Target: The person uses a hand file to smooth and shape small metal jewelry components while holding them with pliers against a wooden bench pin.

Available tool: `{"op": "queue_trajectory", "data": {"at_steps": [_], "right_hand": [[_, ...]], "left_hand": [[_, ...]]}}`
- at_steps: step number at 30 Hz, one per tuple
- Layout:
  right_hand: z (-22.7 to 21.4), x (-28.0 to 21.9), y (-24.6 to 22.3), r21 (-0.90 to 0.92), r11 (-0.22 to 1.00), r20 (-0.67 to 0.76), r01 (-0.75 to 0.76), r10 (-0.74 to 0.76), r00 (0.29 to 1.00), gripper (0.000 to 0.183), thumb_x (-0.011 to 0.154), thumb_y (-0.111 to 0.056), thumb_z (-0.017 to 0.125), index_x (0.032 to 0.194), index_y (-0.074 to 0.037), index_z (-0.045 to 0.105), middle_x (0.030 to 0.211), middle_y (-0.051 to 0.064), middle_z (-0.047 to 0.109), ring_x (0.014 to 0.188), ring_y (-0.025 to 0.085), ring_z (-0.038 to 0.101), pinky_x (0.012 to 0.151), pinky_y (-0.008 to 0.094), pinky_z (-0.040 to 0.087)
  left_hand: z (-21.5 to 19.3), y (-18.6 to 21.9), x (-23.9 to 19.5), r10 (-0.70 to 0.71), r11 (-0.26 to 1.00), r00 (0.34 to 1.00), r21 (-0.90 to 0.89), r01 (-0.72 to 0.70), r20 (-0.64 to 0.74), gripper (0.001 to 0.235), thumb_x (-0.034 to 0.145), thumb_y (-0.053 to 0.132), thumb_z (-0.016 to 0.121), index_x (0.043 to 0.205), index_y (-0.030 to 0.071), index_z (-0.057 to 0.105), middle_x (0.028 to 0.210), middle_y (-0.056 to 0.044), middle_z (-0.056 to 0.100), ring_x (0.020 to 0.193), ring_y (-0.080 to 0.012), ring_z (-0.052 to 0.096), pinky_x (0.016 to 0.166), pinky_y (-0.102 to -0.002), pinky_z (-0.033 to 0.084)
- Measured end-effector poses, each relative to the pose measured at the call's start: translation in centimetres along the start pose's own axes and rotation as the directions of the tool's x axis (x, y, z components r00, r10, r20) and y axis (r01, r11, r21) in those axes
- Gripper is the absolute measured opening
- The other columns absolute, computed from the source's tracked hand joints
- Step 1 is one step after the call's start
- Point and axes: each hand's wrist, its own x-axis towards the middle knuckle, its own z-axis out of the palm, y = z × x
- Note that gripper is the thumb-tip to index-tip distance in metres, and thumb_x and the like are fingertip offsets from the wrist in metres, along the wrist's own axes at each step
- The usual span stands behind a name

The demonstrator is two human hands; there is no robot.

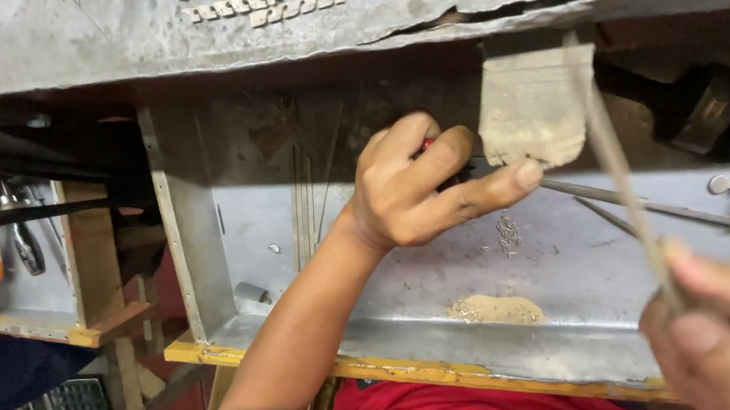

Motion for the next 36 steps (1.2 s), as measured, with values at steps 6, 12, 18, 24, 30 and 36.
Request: {"op": "queue_trajectory", "data": {"at_steps": [6,12,18,24,30,36], "right_hand": [[0.4,-2.2,0.6,-0.070,0.980,-0.094,-0.184,0.177,0.980,0.052,0.094,-0.015,0.047,0.145,-0.008,0.053,0.047,0.003,0.042,0.033,0.008,0.033,0.032,0.022,0.021],[1.4,5.2,-3.5,-0.612,0.696,0.110,0.376,-0.395,0.912,0.037,0.097,-0.003,0.071,0.134,0.000,0.068,0.108,0.016,0.078,0.081,0.024,0.073,0.075,0.036,0.056],[1.0,0.8,-1.3,0.110,0.994,0.019,0.020,-0.023,1.000,0.052,0.099,-0.026,0.041,0.147,-0.008,0.042,0.050,-0.004,0.023,0.034,0.006,0.019,0.030,0.024,0.013],[1.5,-3.1,0.4,0.339,0.936,-0.104,-0.099,0.141,0.985,0.046,0.094,-0.009,0.052,0.140,-0.008,0.058,0.055,0.006,0.044,0.040,0.007,0.028,0.029,0.017,0.021],[1.4,3.9,-2.1,-0.626,0.716,0.044,0.308,-0.362,0.931,0.036,0.097,-0.005,0.071,0.132,-0.001,0.069,0.114,0.016,0.078,0.088,0.023,0.075,0.078,0.034,0.057],[1.2,1.1,-0.3,-0.011,0.993,-0.013,0.115,-0.115,0.993,0.050,0.098,-0.010,0.046,0.147,-0.001,0.043,0.058,0.001,0.035,0.040,0.006,0.026,0.038,0.022,0.020]], "left_hand": [[0.1,0.0,-0.9,-0.023,1.000,0.999,0.019,0.023,0.034,0.035,0.111,0.022,0.078,0.141,0.032,0.061,0.084,0.001,0.051,0.067,-0.0218,0.032,0.053,-0.030,0.037],[-0.3,-0.1,0.5,0.017,1.000,0.997,0.006,-0.017,0.070,0.025,0.112,0.020,0.065,0.135,0.029,0.063,0.085,-0.002,0.059,0.065,-0.0236,0.036,0.052,-0.034,0.037],[0.0,0.3,0.0,-0.019,1.000,0.999,-0.011,0.019,0.031,0.026,0.108,0.017,0.074,0.131,0.027,0.068,0.085,-0.002,0.057,0.065,-0.0229,0.035,0.053,-0.032,0.035],[0.7,0.0,-1.2,-0.020,1.000,1.000,0.019,0.019,0.007,0.037,0.111,0.022,0.077,0.142,0.032,0.060,0.084,0.000,0.051,0.066,-0.0213,0.033,0.052,-0.030,0.038],[-0.3,0.1,0.4,0.004,1.000,0.998,-0.009,-0.003,0.068,0.029,0.113,0.015,0.064,0.139,0.029,0.062,0.086,-0.002,0.056,0.066,-0.0236,0.036,0.051,-0.034,0.037],[-0.2,0.0,0.4,0.013,1.000,1.000,0.004,-0.013,0.013,0.033,0.108,0.013,0.079,0.136,0.023,0.064,0.083,-0.002,0.057,0.065,-0.0225,0.035,0.051,-0.033,0.033]]}}
